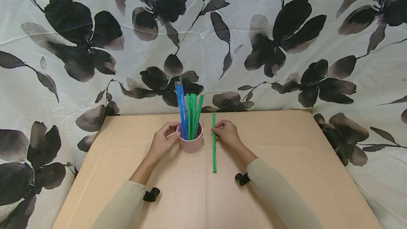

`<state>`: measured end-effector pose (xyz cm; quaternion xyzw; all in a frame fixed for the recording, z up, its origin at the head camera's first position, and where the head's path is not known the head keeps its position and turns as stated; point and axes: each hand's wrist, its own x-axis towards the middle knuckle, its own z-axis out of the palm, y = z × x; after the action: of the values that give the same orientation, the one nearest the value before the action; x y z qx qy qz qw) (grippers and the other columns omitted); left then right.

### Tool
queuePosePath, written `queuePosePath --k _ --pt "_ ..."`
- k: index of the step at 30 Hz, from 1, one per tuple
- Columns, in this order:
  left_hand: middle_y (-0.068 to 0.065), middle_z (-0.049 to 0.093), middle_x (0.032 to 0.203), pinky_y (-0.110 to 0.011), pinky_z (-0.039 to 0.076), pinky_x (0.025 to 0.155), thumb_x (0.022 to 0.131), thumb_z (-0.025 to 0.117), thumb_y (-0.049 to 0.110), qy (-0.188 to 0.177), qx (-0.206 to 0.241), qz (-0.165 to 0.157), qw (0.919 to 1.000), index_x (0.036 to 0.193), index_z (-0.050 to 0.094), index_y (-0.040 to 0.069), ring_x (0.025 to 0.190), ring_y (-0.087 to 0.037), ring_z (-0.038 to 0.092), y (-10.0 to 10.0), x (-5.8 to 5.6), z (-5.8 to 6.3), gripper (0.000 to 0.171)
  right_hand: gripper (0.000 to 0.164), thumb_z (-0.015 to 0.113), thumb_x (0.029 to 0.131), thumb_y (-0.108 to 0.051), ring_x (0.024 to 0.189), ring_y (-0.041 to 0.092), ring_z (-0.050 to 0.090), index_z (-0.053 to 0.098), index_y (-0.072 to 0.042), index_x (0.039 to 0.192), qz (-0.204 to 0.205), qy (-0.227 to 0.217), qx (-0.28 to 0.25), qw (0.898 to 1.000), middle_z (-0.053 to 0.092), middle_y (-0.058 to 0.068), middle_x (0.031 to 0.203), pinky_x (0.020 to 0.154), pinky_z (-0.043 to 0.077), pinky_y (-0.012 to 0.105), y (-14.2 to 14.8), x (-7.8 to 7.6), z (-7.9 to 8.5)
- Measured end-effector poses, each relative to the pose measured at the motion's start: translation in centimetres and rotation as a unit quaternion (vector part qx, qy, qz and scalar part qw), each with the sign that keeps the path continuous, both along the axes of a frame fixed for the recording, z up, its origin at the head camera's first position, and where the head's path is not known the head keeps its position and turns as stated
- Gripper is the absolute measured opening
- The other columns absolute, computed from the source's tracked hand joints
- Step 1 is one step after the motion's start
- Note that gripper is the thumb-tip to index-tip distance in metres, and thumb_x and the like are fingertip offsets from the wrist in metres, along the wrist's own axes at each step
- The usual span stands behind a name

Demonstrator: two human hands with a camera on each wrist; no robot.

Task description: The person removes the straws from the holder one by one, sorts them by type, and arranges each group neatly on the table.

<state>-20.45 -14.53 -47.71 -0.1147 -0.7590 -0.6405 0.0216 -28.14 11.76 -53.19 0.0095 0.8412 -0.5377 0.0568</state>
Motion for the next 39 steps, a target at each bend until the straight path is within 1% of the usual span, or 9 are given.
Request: queuePosePath --k 8,13,19,21,24,29,33,37,39 --pt "-0.031 0.054 0.131 -0.024 0.054 0.095 0.091 0.061 -0.002 0.007 -0.007 0.004 0.9999 0.127 0.051 -0.011 0.121 -0.045 0.054 0.2 -0.3 0.0 0.038 0.02 0.077 0.081 -0.014 0.057 0.016 0.065 0.061 -0.003 0.087 0.022 -0.02 0.022 0.999 0.063 0.005 0.07 0.052 0.056 0.022 -0.6 -0.2 -0.5" --pt "-0.03 0.054 0.131 -0.026 0.054 0.096 0.091 0.061 -0.002 0.01 -0.009 0.005 0.9999 0.127 0.051 -0.011 0.12 -0.045 0.054 0.4 -0.5 0.1 0.039 0.021 0.077 0.081 -0.011 0.053 0.014 0.062 0.059 -0.003 0.087 0.023 -0.028 0.057 0.998 0.06 0.007 0.071 0.05 0.055 0.022 -0.9 -0.4 -0.7" --pt "-0.023 0.057 0.131 -0.023 0.053 0.096 0.091 0.063 0.003 0.006 -0.006 0.015 0.9999 0.127 0.055 -0.002 0.121 -0.039 0.055 0.1 -1.5 -2.0 0.038 0.021 0.077 0.08 -0.014 0.055 0.012 0.056 0.059 -0.004 0.086 0.037 0.001 0.139 0.99 0.059 0.005 0.069 0.05 0.046 0.02 -1.3 -0.7 -1.1" --pt "-0.019 0.058 0.131 -0.023 0.053 0.095 0.091 0.065 0.006 0.006 -0.006 0.02 0.9998 0.127 0.056 0.001 0.121 -0.036 0.056 0.0 -1.7 -2.5 0.037 0.022 0.078 0.08 -0.015 0.055 0.012 0.056 0.059 -0.005 0.086 0.037 0.008 0.149 0.988 0.059 0.005 0.068 0.051 0.045 0.02 -1.4 -0.8 -1.2" --pt "-0.018 0.059 0.129 -0.022 0.054 0.095 0.091 0.066 0.009 0.015 -0.007 0.022 0.9996 0.126 0.057 0.003 0.12 -0.035 0.057 0.0 -1.9 -2.8 0.037 0.022 0.078 0.08 -0.015 0.051 0.011 0.058 0.06 -0.004 0.088 0.038 0.006 0.143 0.989 0.06 0.005 0.068 0.05 0.047 0.02 -1.3 -0.9 -1.4" --pt "-0.018 0.059 0.129 -0.021 0.054 0.094 0.091 0.066 0.01 0.018 -0.007 0.022 0.9996 0.127 0.057 0.004 0.12 -0.035 0.057 0.0 -1.8 -2.7 0.038 0.022 0.077 0.08 -0.014 0.051 0.009 0.058 0.061 -0.003 0.09 0.043 0.011 0.139 0.989 0.062 0.003 0.069 0.051 0.048 0.019 -1.1 -0.8 -1.3" --pt "-0.022 0.057 0.131 -0.019 0.053 0.094 0.091 0.065 0.008 0.02 -0.001 0.017 0.9996 0.129 0.055 0.001 0.121 -0.04 0.055 0.0 -1.8 -2.7 0.04 0.024 0.077 0.08 -0.014 0.052 0.008 0.059 0.063 -0.001 0.095 0.056 0.019 0.148 0.987 0.064 0.002 0.068 0.054 0.049 0.019 -0.9 -0.5 -1.0" --pt "-0.023 0.056 0.131 -0.019 0.053 0.095 0.091 0.065 0.007 0.021 0.008 0.016 0.9996 0.128 0.055 0.0 0.121 -0.041 0.055 0.0 -1.7 -2.8 0.039 0.026 0.077 0.08 -0.017 0.059 0.01 0.059 0.064 -0.002 0.097 0.062 0.035 0.161 0.984 0.064 0.0 0.071 0.06 0.049 0.022 -0.7 -0.4 -1.0" --pt "-0.025 0.056 0.131 -0.02 0.053 0.095 0.091 0.064 0.004 0.015 0.008 0.016 0.9997 0.128 0.054 -0.003 0.121 -0.042 0.054 0.1 -1.4 -2.0 0.039 0.026 0.077 0.08 -0.018 0.065 0.011 0.058 0.064 -0.003 0.097 0.064 0.049 0.164 0.983 0.063 0.0 0.074 0.063 0.05 0.024 -0.5 -0.3 -0.9"
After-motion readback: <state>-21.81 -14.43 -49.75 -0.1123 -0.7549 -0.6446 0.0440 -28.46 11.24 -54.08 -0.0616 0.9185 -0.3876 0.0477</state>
